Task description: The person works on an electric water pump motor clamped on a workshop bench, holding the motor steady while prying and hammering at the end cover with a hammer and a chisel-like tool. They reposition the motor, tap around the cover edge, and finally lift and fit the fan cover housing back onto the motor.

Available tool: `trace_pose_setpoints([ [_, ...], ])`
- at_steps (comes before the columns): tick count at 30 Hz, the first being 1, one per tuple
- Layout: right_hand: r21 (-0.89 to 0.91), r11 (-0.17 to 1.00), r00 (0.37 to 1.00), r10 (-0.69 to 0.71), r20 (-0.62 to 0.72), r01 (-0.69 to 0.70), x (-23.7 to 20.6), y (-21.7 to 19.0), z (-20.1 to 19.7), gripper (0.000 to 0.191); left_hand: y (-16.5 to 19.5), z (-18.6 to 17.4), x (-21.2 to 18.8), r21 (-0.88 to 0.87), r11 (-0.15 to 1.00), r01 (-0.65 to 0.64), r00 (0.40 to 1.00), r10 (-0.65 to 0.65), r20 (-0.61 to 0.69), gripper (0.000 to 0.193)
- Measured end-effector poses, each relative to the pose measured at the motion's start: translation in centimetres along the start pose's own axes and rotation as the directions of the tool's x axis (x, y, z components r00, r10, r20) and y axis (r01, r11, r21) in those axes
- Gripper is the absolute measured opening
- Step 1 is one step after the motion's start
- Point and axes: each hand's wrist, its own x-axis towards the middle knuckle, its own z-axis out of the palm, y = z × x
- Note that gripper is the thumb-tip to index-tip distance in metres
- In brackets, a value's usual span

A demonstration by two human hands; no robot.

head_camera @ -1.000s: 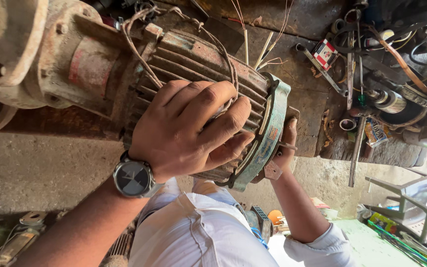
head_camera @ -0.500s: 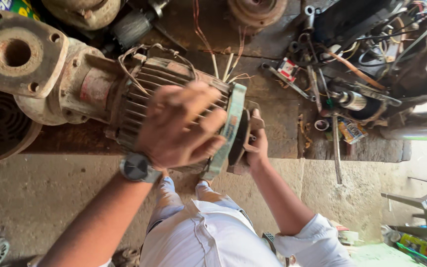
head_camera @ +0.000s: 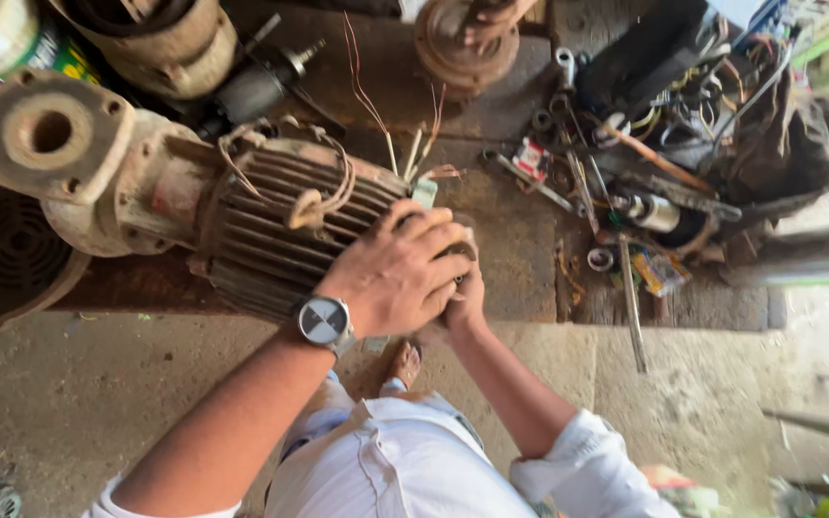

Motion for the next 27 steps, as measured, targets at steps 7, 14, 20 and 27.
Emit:
trace_pose_setpoints([
  [7, 0.005, 0.99, 0.99, 0.14, -0.014, -0.14, 0.4, -0.7, -0.3, 0.056, 0.2, -0.5, 0.4, -0.04, 0.999, 0.016, 1.0, -0.015, 0.023, 0.035],
  [14, -0.169, 0.976, 0.99, 0.137, -0.024, -0.139, 0.1, -1.0, -0.7, 0.064, 0.1, -0.4, 0.3, -0.037, 0.999, 0.012, 0.999, -0.011, 0.035, 0.031],
  [20, -0.409, 0.906, 0.993, 0.119, -0.005, -0.111, -0.1, -2.3, -0.5, 0.066, 0.1, -0.2, 0.2, -0.027, 1.0, 0.014, 1.0, -0.013, 0.019, 0.033],
  [27, -0.646, 0.763, 0.998, -0.011, -0.057, -0.028, -2.5, -4.1, -2.3, 0.068, 0.1, -0.1, 0.2, -0.018, 1.0, 0.017, 0.999, -0.016, 0.042, 0.031],
])
